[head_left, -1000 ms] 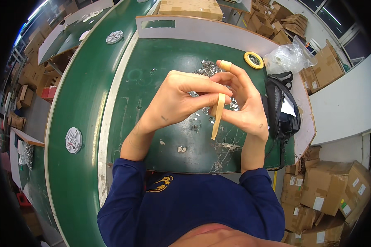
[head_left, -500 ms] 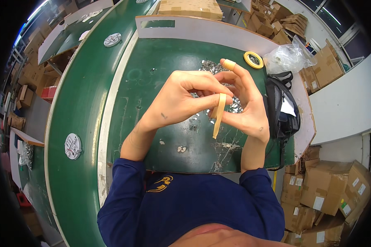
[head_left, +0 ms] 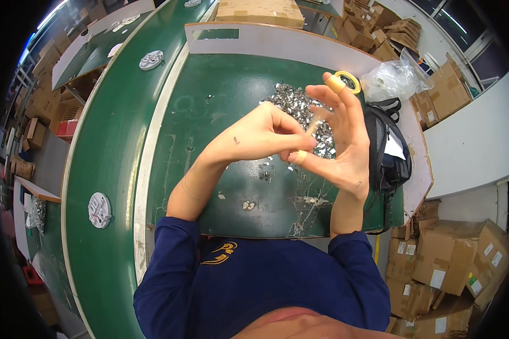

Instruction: Assembling small electrical pins and components into a circular plastic base using a handheld tool.

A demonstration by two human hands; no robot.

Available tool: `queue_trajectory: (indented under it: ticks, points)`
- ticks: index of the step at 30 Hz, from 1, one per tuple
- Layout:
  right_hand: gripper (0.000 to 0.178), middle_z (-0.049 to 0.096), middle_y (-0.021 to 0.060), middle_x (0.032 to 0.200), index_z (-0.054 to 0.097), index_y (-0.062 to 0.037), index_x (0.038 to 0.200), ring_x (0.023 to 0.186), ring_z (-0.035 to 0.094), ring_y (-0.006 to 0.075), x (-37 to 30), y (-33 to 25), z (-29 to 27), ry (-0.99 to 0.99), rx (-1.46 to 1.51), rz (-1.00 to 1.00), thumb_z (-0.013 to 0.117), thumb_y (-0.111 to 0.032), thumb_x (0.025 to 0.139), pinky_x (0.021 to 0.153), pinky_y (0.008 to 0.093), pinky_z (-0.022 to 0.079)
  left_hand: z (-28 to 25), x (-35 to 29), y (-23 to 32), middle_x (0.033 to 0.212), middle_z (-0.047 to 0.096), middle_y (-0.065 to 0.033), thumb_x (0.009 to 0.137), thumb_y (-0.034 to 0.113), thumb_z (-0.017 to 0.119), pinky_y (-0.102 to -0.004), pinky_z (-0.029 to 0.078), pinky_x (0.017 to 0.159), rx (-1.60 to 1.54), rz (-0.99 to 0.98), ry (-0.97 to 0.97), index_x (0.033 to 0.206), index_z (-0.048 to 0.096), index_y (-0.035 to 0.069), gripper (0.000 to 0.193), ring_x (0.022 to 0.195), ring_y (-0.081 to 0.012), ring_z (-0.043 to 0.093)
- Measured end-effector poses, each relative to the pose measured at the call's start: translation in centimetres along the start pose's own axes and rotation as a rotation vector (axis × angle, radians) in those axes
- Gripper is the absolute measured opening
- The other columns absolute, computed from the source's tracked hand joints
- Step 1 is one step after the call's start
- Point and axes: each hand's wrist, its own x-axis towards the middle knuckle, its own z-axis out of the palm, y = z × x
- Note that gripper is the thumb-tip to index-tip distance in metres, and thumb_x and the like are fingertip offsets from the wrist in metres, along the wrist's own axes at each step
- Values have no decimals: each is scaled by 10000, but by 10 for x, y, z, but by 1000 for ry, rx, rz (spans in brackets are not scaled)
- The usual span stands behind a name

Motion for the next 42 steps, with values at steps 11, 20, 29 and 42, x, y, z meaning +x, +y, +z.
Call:
queue_trajectory:
  ticks: [11,20,29,42]
  points:
    - [782,514,194,1254,348,31,1390,1213,496,307,4,7,-9,118,402,89,751,-181,755,1009,429,405,7,-3,-1,1070,640,-98,865,106,673,-276,487,821,367,500,458,1147,613,7,305,996,-140,587]
    - [631,544,153,1194,405,31,1341,1154,524,236,6,7,-9,157,487,113,702,-85,796,986,371,418,16,-9,6,948,670,-116,838,7,680,-275,511,765,67,393,152,1002,668,-38,170,866,-162,636]
    - [566,570,136,1148,450,32,1303,1111,547,213,7,5,-2,255,388,138,696,-59,801,963,347,435,20,-17,10,855,669,-121,837,-4,678,-260,513,680,51,425,175,898,688,-56,81,774,-158,639]
    - [570,576,143,1135,453,42,1292,1103,553,211,6,5,-7,156,599,203,688,-7,774,950,340,447,16,-21,14,804,665,-122,829,-18,676,-262,504,652,-9,363,148,864,697,-53,54,746,-157,633]
